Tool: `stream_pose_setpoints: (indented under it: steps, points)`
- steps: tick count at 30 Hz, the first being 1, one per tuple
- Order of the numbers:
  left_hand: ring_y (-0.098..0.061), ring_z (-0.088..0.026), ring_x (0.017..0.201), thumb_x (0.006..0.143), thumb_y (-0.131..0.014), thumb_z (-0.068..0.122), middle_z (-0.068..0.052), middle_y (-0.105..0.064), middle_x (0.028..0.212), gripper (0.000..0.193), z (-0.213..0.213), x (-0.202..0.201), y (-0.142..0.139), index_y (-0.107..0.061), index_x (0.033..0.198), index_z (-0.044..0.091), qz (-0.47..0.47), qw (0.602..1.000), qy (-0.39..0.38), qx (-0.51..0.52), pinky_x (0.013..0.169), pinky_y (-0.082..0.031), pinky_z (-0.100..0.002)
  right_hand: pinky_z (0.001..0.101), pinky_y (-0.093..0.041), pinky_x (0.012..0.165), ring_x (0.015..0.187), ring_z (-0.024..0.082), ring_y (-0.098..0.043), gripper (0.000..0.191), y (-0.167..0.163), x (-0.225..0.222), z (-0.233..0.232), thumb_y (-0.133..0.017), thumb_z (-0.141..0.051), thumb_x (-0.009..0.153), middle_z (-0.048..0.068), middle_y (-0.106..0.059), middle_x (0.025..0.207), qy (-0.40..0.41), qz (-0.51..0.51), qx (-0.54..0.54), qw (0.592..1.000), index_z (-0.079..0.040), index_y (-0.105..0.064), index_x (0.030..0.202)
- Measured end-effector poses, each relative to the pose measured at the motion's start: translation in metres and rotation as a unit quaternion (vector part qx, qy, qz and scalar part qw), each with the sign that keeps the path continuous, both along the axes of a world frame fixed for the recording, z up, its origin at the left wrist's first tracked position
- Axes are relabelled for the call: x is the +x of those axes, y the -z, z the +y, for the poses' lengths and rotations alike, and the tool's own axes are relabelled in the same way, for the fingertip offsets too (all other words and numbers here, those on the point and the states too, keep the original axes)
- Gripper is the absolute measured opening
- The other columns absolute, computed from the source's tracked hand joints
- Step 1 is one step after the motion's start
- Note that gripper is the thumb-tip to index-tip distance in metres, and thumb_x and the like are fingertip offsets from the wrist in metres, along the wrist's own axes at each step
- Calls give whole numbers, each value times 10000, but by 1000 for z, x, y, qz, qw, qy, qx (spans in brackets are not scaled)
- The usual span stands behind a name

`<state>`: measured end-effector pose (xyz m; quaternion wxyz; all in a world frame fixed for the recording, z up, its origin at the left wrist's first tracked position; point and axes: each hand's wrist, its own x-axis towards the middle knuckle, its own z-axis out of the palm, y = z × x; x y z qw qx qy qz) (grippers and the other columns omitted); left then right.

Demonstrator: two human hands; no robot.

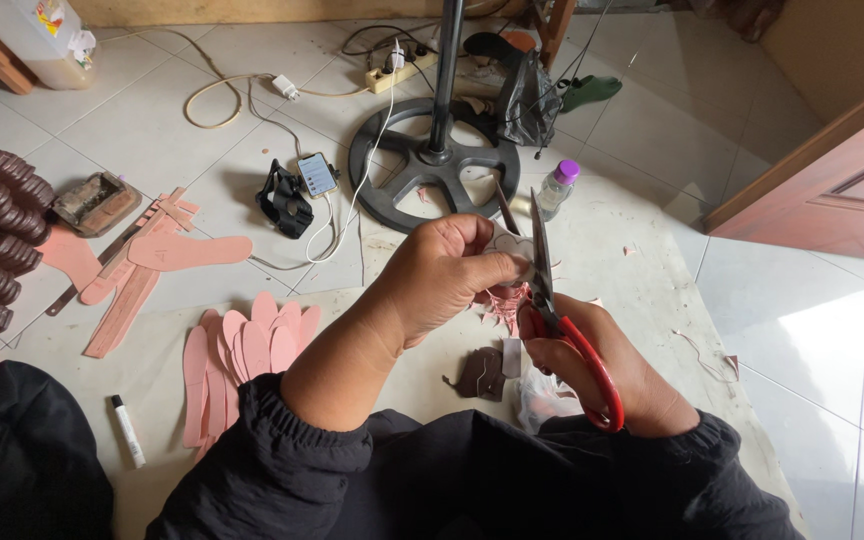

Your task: The person sits on the floor and uses red-handled scissors to cut cloud-shaped pieces from a white foam sheet. They trim the edges of the shapes and place the finished pieces on the floor among other cutouts.

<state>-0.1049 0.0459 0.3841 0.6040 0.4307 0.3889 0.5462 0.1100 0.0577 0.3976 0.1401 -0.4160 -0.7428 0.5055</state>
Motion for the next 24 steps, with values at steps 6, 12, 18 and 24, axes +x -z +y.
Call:
stream_pose_setpoints:
  steps: [6, 12, 18, 24]
  points:
    - [-695, -109, 710, 867, -718, 122, -74, -729, 832, 168, 0, 8, 1, -678, 953, -17, 0, 999, 7, -33, 652, -570, -251, 287, -461, 572, 654, 113, -521, 194, 2, 1, 3, -600, -202, 800, 13, -562, 730, -21, 17, 0, 1000, -56, -603, 929]
    - [-620, -85, 651, 856, -725, 126, -60, -712, 796, 167, 2, 13, 1, -690, 954, -6, -6, 1000, -5, -26, 584, -493, -228, 290, -457, 568, 650, 116, -505, 191, 0, 2, 4, -597, -194, 794, 12, -537, 723, -5, 19, 3, 1000, -62, -600, 933]
    - [-650, -84, 689, 859, -724, 116, -53, -715, 821, 199, 4, 19, 3, -666, 1014, 6, -43, 999, -4, -25, 610, -521, -230, 298, -486, 562, 626, 124, -553, 166, -1, 3, 4, -599, -187, 798, 23, -587, 709, 20, 5, 18, 1000, -62, -619, 905]
    - [-664, -93, 713, 857, -735, 94, -57, -715, 844, 243, 4, 23, 7, -635, 1065, 19, -68, 998, -7, -11, 619, -521, -229, 293, -486, 556, 627, 119, -550, 148, 3, 4, 5, -609, -175, 813, 28, -595, 706, 23, 16, 30, 999, -54, -608, 898]
